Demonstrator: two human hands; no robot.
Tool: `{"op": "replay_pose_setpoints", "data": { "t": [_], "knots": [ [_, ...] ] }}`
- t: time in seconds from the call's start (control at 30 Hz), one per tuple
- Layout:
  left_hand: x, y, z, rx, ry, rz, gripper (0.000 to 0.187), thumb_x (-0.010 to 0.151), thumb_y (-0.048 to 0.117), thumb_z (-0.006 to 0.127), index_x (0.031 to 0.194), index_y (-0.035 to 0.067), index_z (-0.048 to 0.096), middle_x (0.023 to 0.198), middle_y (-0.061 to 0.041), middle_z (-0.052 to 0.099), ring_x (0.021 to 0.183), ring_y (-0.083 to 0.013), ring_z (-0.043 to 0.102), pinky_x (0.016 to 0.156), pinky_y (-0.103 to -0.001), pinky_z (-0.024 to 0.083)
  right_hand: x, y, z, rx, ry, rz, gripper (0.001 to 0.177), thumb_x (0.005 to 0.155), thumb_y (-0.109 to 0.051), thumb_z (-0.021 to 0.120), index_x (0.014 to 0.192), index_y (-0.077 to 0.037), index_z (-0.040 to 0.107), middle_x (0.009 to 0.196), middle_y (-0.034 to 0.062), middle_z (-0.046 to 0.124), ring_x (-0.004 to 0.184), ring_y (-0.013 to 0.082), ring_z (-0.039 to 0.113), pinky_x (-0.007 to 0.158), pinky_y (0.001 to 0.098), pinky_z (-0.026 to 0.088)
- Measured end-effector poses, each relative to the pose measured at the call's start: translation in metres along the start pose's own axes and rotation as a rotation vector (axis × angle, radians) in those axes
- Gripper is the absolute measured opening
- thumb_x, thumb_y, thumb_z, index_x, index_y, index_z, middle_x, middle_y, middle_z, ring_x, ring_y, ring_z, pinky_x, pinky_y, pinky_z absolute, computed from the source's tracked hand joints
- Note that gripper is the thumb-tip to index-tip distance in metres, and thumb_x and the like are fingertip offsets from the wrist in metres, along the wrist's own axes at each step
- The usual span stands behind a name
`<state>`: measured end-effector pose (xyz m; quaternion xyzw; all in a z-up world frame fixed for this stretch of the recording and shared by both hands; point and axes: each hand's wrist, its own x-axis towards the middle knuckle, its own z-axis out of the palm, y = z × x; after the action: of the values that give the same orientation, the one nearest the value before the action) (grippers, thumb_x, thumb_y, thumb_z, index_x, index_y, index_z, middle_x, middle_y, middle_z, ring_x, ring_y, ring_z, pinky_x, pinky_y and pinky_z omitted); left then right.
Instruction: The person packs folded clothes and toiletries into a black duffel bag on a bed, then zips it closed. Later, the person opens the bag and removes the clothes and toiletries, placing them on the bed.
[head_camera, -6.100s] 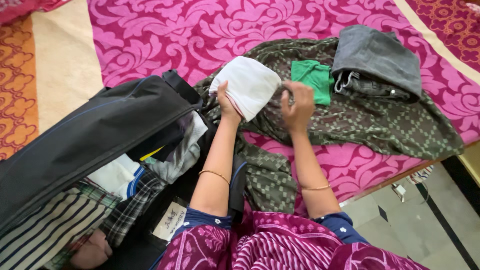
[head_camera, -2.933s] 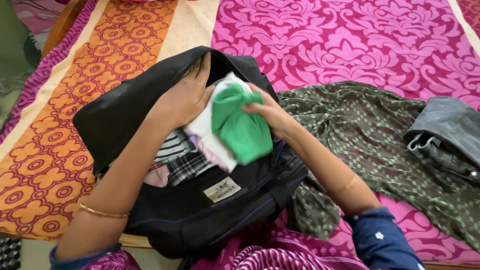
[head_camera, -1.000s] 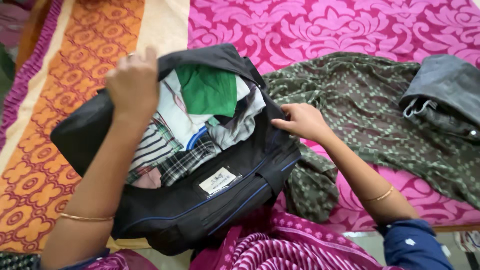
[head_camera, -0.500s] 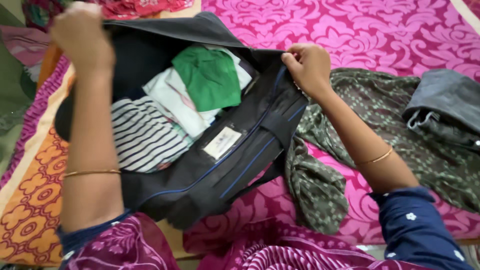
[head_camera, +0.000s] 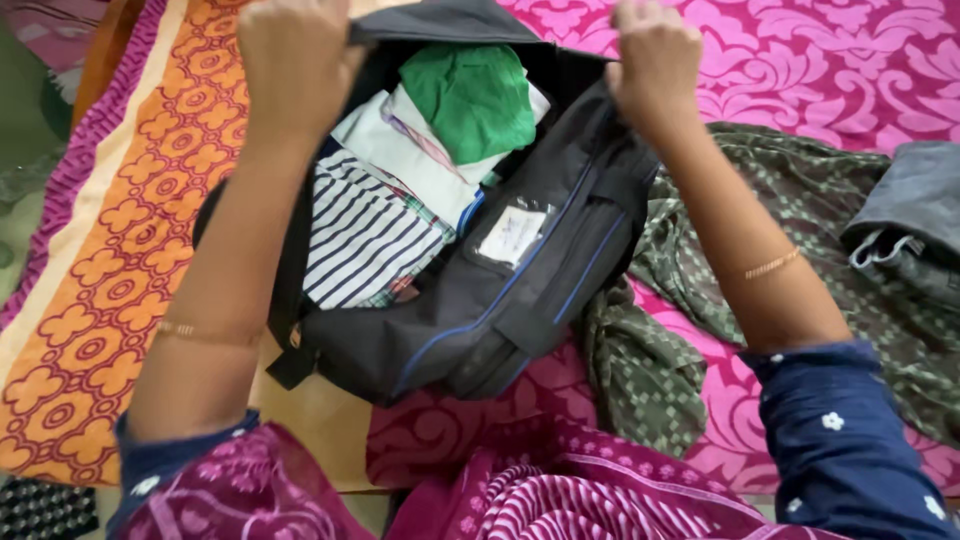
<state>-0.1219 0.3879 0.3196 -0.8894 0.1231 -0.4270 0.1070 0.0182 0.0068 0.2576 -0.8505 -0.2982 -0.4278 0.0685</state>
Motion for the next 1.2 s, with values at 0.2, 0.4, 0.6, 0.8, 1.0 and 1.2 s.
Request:
{"op": "replay_pose_setpoints", "data": {
  "t": [0.2, 0.4, 0.6, 0.8, 1.0, 1.2],
  "knots": [
    [-0.045, 0.095, -0.043, -0.233, -0.174, 0.245, 0.021, 0.097, 0.027, 0.079, 0.094, 0.012, 0.065, 0.088, -0.007, 0.063, 0.088, -0.0255, 0.062, 0.070, -0.043, 0.051, -0.045, -0.125, -0.018, 0.545, -0.533, -0.364, 0.012, 0.079, -0.017, 0.069, 0.089, -0.013, 0.074, 0.084, 0.0117, 0.069, 0.080, 0.0353, 0.067, 0.068, 0.0471, 0.052],
    [-0.115, 0.142, -0.030, -0.239, -0.529, 0.205, 0.052, 0.070, 0.035, 0.083, 0.114, 0.011, 0.068, 0.129, -0.018, 0.061, 0.136, -0.0414, 0.044, 0.101, -0.055, 0.041, -0.074, -0.163, -0.010, 0.358, -0.873, -0.491, 0.038, 0.059, -0.022, 0.077, 0.096, -0.018, 0.071, 0.093, 0.0056, 0.068, 0.108, 0.0262, 0.061, 0.086, 0.0483, 0.041],
    [-0.147, 0.144, -0.020, -0.142, -0.715, 0.155, 0.090, 0.067, 0.054, 0.083, 0.145, 0.017, 0.056, 0.158, -0.023, 0.036, 0.150, -0.0504, 0.015, 0.117, -0.067, 0.016, -0.095, -0.133, -0.009, 0.307, -0.860, -0.456, 0.039, 0.068, -0.020, 0.076, 0.106, -0.022, 0.070, 0.113, 0.0006, 0.064, 0.120, 0.0230, 0.056, 0.089, 0.0449, 0.040],
    [-0.154, 0.178, -0.020, -0.182, -0.862, 0.268, 0.085, 0.079, 0.076, 0.058, 0.139, 0.016, 0.060, 0.160, -0.018, 0.036, 0.152, -0.0451, 0.011, 0.119, -0.064, 0.007, -0.126, -0.143, -0.004, 0.271, -0.754, -0.493, 0.069, 0.058, -0.028, 0.079, 0.126, -0.022, 0.068, 0.120, 0.0038, 0.062, 0.119, 0.0268, 0.050, 0.094, 0.0468, 0.037],
    [-0.161, 0.176, -0.018, -0.136, -0.839, 0.245, 0.098, 0.080, 0.083, 0.050, 0.139, 0.006, 0.059, 0.154, -0.018, 0.046, 0.152, -0.0437, 0.015, 0.119, -0.060, 0.007, -0.117, -0.144, 0.007, 0.151, -0.931, -0.471, 0.068, 0.056, -0.037, 0.083, 0.121, -0.022, 0.071, 0.106, 0.0038, 0.068, 0.117, 0.0254, 0.052, 0.092, 0.0450, 0.038],
    [-0.136, 0.167, -0.050, -0.431, -0.665, 0.084, 0.105, 0.076, 0.078, 0.063, 0.143, -0.002, 0.055, 0.126, -0.020, 0.066, 0.135, -0.0401, 0.044, 0.114, -0.056, 0.023, -0.091, -0.134, -0.036, 0.231, -0.597, -0.404, 0.042, 0.058, -0.030, 0.081, 0.097, -0.018, 0.074, 0.089, 0.0013, 0.067, 0.104, 0.0250, 0.058, 0.087, 0.0432, 0.040]
  ]
}}
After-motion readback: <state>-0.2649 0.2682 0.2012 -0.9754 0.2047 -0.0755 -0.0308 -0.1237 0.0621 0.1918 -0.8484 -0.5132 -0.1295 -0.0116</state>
